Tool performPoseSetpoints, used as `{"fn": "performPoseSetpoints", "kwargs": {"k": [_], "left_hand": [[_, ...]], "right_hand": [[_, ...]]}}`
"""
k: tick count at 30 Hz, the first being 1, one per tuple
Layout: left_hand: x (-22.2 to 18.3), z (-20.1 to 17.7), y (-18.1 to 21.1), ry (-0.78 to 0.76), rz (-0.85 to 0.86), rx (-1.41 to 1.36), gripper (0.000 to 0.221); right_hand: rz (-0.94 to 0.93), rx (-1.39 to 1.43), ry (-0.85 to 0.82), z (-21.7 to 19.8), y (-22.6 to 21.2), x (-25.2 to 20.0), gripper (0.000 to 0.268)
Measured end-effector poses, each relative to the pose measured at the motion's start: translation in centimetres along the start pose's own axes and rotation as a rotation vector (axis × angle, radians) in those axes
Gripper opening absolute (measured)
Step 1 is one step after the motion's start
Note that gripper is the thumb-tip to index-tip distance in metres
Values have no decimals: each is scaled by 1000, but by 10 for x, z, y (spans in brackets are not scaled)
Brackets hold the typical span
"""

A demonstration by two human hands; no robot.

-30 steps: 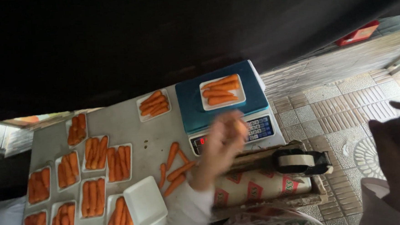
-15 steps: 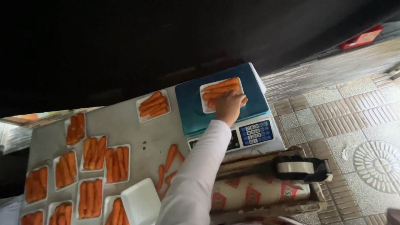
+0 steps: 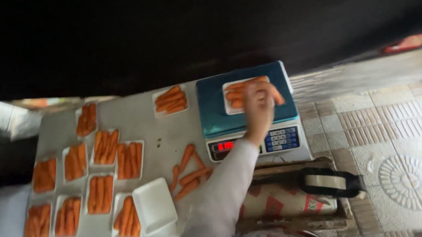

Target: Trimming carrots with a knife, weighing them on a digital scale, and arranging them into foam trays for packaging.

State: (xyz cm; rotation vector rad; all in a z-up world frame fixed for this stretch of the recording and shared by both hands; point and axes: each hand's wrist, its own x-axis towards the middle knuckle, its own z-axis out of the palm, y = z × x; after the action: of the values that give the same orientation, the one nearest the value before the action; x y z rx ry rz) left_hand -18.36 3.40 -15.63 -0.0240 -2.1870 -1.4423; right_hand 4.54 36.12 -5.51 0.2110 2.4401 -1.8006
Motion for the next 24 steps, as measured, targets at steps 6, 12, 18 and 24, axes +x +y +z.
{"fn": "performPoseSetpoints", "kwargs": {"k": [6,12,18,24], "left_hand": [[-14,-65,79,91,-853,-1249,23],[-42,-92,133,-29,-917,-1198,20],[-51,-98,154,68,-804,-1107,17],[-62,-94,146,64,-795,-1145,19]], "right_hand": [[108,112,17,106,-74,11,67],[-301,229,-68,148,-56,65,72],[-200,83,-1,159,-60,67,70],[-242,257,23,161,-69,64,55]]}}
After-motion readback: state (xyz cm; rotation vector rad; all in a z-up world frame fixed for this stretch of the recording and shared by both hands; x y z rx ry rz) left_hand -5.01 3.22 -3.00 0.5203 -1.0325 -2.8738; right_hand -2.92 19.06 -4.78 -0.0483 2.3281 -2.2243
